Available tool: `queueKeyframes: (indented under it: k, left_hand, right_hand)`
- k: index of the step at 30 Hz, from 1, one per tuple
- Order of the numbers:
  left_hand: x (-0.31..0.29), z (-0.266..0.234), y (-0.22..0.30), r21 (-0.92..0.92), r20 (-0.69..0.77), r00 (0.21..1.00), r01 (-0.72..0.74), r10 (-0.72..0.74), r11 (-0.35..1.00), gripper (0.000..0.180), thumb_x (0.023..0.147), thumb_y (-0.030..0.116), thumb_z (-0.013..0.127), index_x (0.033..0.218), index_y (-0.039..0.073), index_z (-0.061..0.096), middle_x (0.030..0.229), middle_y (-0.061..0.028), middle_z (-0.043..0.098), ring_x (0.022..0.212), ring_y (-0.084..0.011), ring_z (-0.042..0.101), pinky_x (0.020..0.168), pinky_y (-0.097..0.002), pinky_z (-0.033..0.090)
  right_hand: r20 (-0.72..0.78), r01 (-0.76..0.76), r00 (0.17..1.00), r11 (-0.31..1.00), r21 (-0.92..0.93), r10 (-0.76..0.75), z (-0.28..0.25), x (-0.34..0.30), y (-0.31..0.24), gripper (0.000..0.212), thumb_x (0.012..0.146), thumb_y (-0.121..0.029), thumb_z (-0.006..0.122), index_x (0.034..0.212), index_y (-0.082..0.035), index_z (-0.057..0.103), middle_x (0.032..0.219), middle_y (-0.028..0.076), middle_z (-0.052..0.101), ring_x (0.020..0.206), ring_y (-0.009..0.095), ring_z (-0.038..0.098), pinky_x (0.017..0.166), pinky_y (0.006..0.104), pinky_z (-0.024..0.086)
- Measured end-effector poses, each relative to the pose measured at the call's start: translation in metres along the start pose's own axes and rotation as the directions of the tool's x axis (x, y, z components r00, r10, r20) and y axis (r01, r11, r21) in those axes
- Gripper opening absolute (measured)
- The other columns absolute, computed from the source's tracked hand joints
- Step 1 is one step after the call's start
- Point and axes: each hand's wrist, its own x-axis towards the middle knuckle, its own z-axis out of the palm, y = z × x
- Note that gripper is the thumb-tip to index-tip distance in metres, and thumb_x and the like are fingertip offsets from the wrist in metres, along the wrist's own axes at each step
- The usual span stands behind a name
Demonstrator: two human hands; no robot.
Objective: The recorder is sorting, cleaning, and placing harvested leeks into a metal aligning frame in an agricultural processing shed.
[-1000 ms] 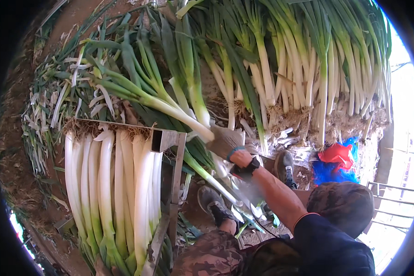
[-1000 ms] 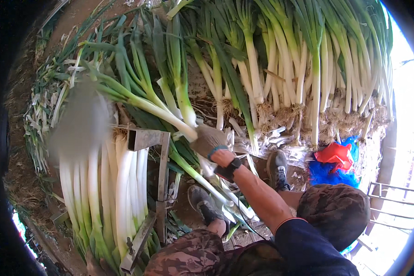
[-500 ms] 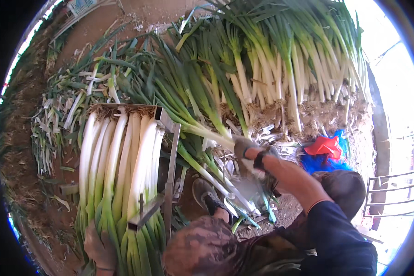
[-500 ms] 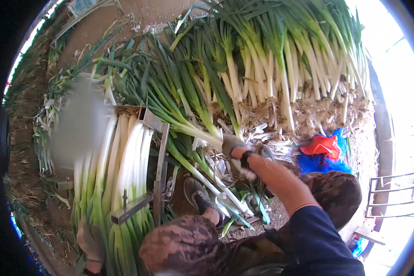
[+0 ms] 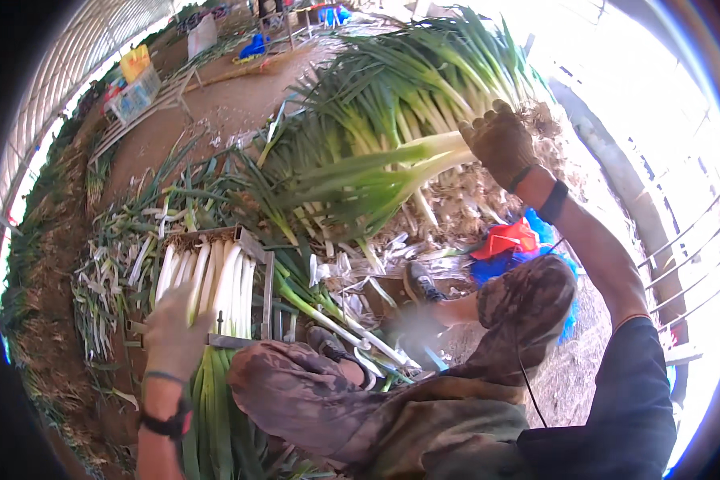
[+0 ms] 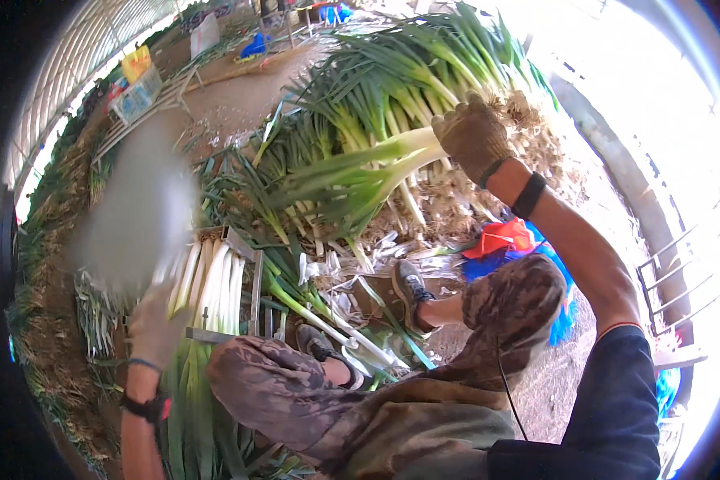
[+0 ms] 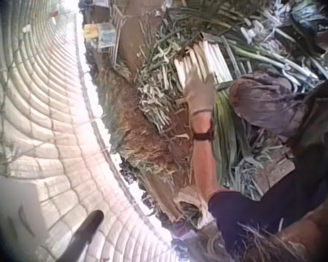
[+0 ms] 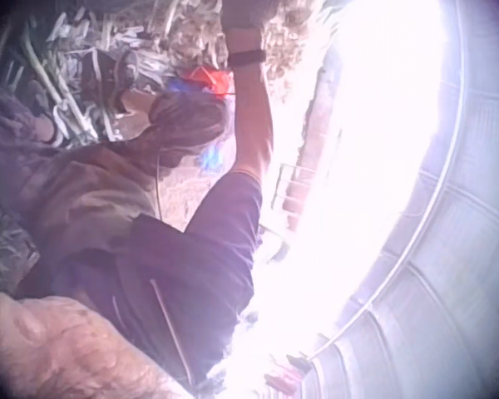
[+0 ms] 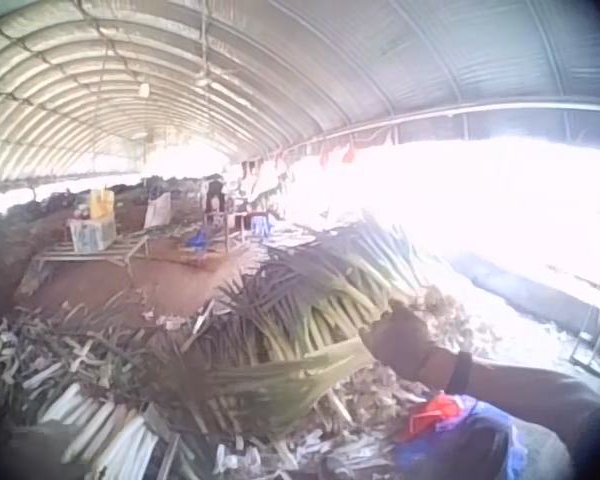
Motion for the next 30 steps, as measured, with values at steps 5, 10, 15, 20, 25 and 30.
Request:
queueKeyframes:
  k: [5, 10, 15, 20, 25, 30]
  left_hand:
    - [0.058, 0.029, 0.211, -0.479, -0.031, 0.902, -0.392, 0.431, 0.785, 0.091, 0.082, 0.046, 0.083, 0.149, -0.001, 0.046, 0.149, -0.0270, 0.052, 0.140, -0.0400, 0.049, 0.118, -0.0438, 0.038]
    - [0.073, 0.052, 0.285, -0.776, -0.221, 0.712, -0.543, 0.667, 0.322, 0.103, 0.075, 0.034, 0.091, 0.155, 0.000, 0.037, 0.151, -0.0272, 0.050, 0.143, -0.0357, 0.047, 0.118, -0.0407, 0.039]
    - [0.056, 0.065, 0.306, -0.956, -0.172, 0.651, 0.072, 0.740, -0.285, 0.092, 0.071, 0.027, 0.094, 0.146, -0.001, 0.050, 0.139, -0.0212, 0.061, 0.129, -0.0266, 0.058, 0.109, -0.0370, 0.045]
    - [-0.004, 0.068, 0.346, -0.969, 0.019, 0.673, 0.193, 0.739, -0.151, 0.074, 0.073, 0.026, 0.093, 0.134, 0.001, 0.060, 0.119, -0.0104, 0.069, 0.105, -0.0197, 0.066, 0.093, -0.0358, 0.054]
    - [-0.001, 0.063, 0.328, -0.996, 0.085, 0.929, 0.092, 0.360, -0.002, 0.050, 0.075, 0.012, 0.086, 0.120, 0.001, 0.066, 0.100, -0.0047, 0.071, 0.088, -0.0133, 0.066, 0.080, -0.0331, 0.057]
    - [0.023, 0.069, 0.301, -0.996, 0.013, 0.943, 0.040, 0.333, -0.075, 0.037, 0.083, 0.015, 0.078, 0.116, 0.000, 0.068, 0.094, -0.0049, 0.071, 0.083, -0.0113, 0.066, 0.073, -0.0301, 0.055]
  right_hand:
    - [0.003, 0.133, 0.991, 0.991, 0.032, -0.133, -0.092, -0.061, 0.038, 0.037, 0.086, -0.010, 0.065, 0.122, -0.018, 0.070, 0.098, 0.000, 0.071, 0.100, 0.019, 0.069, 0.110, 0.0430, 0.047]
    - [-0.451, 0.279, 0.858, 0.960, 0.007, -0.246, -0.167, -0.090, 0.071, 0.027, 0.082, -0.015, 0.070, 0.108, -0.021, 0.075, 0.091, -0.005, 0.071, 0.097, 0.018, 0.068, 0.103, 0.0492, 0.053]
    - [-0.553, 0.381, 0.773, 0.924, 0.017, -0.309, -0.221, -0.088, 0.066, 0.019, 0.078, -0.018, 0.075, 0.096, -0.024, 0.077, 0.097, -0.007, 0.074, 0.101, 0.013, 0.071, 0.098, 0.0472, 0.058]
    - [-0.405, 0.408, 0.831, 0.913, -0.023, -0.381, -0.197, -0.106, 0.067, 0.026, 0.079, -0.027, 0.077, 0.104, -0.033, 0.077, 0.108, -0.003, 0.074, 0.116, 0.024, 0.069, 0.107, 0.0535, 0.045]
    - [-0.692, -0.033, 0.716, 0.995, 0.096, 0.091, -0.152, -0.066, 0.050, 0.046, 0.079, -0.017, 0.083, 0.123, -0.021, 0.069, 0.128, 0.013, 0.069, 0.124, 0.032, 0.065, 0.108, 0.0503, 0.046]
    - [0.279, 0.081, 0.903, -0.769, 0.634, 0.326, -0.091, -0.070, -0.014, 0.051, 0.092, -0.010, 0.075, 0.140, -0.007, 0.057, 0.143, 0.016, 0.060, 0.123, 0.028, 0.064, 0.103, 0.0378, 0.054]
